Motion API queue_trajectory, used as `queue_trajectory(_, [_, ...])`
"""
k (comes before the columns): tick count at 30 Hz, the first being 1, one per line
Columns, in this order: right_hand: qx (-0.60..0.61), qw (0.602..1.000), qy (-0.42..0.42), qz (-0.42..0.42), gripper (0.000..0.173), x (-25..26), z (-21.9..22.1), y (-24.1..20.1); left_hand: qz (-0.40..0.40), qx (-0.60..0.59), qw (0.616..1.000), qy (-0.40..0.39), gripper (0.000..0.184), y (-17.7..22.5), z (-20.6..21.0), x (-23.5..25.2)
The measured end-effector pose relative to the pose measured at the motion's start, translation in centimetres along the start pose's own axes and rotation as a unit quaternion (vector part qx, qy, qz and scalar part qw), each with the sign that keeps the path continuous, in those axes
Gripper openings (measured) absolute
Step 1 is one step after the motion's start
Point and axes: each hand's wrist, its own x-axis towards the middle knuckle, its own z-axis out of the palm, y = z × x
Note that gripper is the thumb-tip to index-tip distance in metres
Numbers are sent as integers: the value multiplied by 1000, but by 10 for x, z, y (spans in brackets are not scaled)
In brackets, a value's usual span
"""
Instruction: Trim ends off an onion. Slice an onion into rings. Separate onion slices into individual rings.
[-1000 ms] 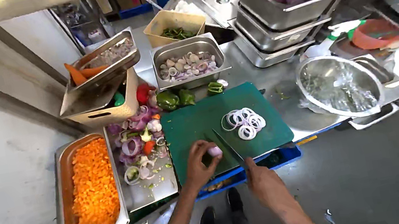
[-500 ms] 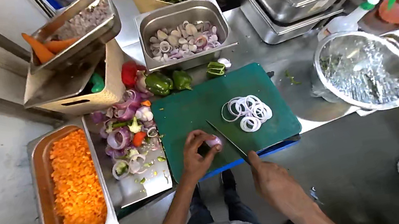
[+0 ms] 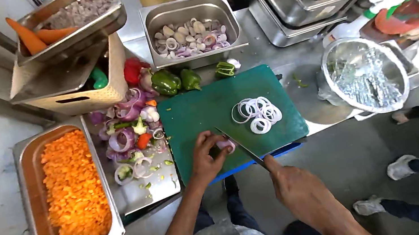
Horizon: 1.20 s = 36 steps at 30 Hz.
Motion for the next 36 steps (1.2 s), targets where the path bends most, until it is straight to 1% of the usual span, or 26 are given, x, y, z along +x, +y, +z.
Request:
queue_trajectory(4, [6, 999, -46, 11, 33, 18, -6, -13, -2, 12, 1000, 8, 28, 0, 0, -1])
queue_trajectory(7, [9, 999, -48, 14, 36, 34, -4, -22, -2, 10, 1000, 7, 26, 1, 0, 0])
queue_trajectory(10, [10, 998, -57, 7, 39, 51, 0, -28, 16, 7, 1000, 7, 26, 0, 0, 1])
queue_trajectory(13, [14, 998, -61, -3, 44, 66, 11, -29, 20, 8, 1000, 10, 27, 0, 2, -1])
queue_trajectory(16, [43, 997, -71, -4, 45, 56, 35, -11, 26, 5, 999, 24, 26, -2, 2, -3])
queue_trajectory(19, [62, 996, -70, 16, 46, 44, 52, 3, 41, 25, 999, 15, 26, -4, 4, -3])
queue_trajectory(23, [97, 994, -55, -15, 41, 54, 43, 7, 39, 53, 998, -11, 26, -6, 5, -5])
queue_trajectory(25, [86, 995, -42, -19, 37, 59, 35, 0, 31, 68, 997, -22, 27, -7, 5, -5])
queue_trajectory(29, [61, 997, -34, -22, 43, 65, 29, -14, 26, 114, 993, -35, 31, -6, 6, -4])
queue_trajectory(33, [60, 997, -50, -18, 43, 64, 30, -13, 25, 99, 995, -12, 41, -5, 7, -5])
queue_trajectory(34, [65, 996, -54, -16, 44, 63, 32, -10, 30, 85, 996, 2, 42, -7, 7, -6])
queue_trajectory(36, [80, 995, -55, -12, 44, 59, 37, -3, 49, 56, 997, 20, 36, -10, 6, -7])
